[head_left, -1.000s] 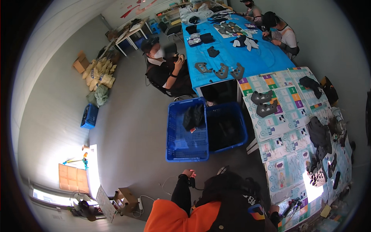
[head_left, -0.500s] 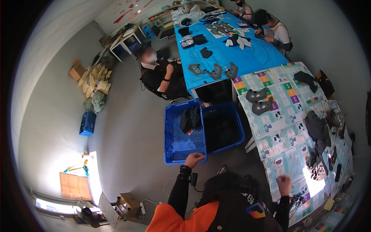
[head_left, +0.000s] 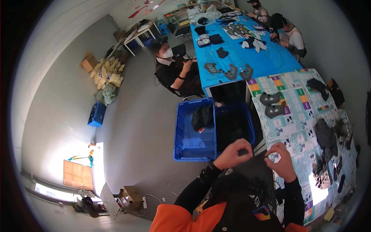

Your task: The person applies adhesive to various shoe components using a dispenser, places the treated parts into a blue crate, and hands a strip of adhesive tape to another worker.

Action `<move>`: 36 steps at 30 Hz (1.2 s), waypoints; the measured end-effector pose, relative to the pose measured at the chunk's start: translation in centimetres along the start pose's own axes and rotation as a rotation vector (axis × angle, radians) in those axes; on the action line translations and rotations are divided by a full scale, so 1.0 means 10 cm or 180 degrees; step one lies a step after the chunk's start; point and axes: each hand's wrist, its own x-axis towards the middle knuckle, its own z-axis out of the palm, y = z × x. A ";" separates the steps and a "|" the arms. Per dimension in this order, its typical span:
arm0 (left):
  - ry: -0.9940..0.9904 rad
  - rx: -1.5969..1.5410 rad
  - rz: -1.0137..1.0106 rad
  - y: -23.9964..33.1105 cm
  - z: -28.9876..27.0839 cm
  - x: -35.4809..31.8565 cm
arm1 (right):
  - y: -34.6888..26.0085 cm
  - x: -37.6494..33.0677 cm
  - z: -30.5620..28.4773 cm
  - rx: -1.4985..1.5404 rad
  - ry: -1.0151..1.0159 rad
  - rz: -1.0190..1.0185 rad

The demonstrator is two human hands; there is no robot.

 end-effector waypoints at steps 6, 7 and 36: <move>-0.0317 -0.0579 -0.0129 0.00 -0.26 -0.18 | 0.21 0.04 0.00 0.1941 -0.0284 0.0770; -0.0313 -0.0574 -0.0117 -0.04 -0.32 -0.21 | 0.35 0.01 -0.08 0.2001 -0.0193 0.1000; -0.0677 -0.0795 -0.2471 -2.41 -0.70 -0.30 | 2.50 -2.83 -0.24 0.0380 0.1276 0.3212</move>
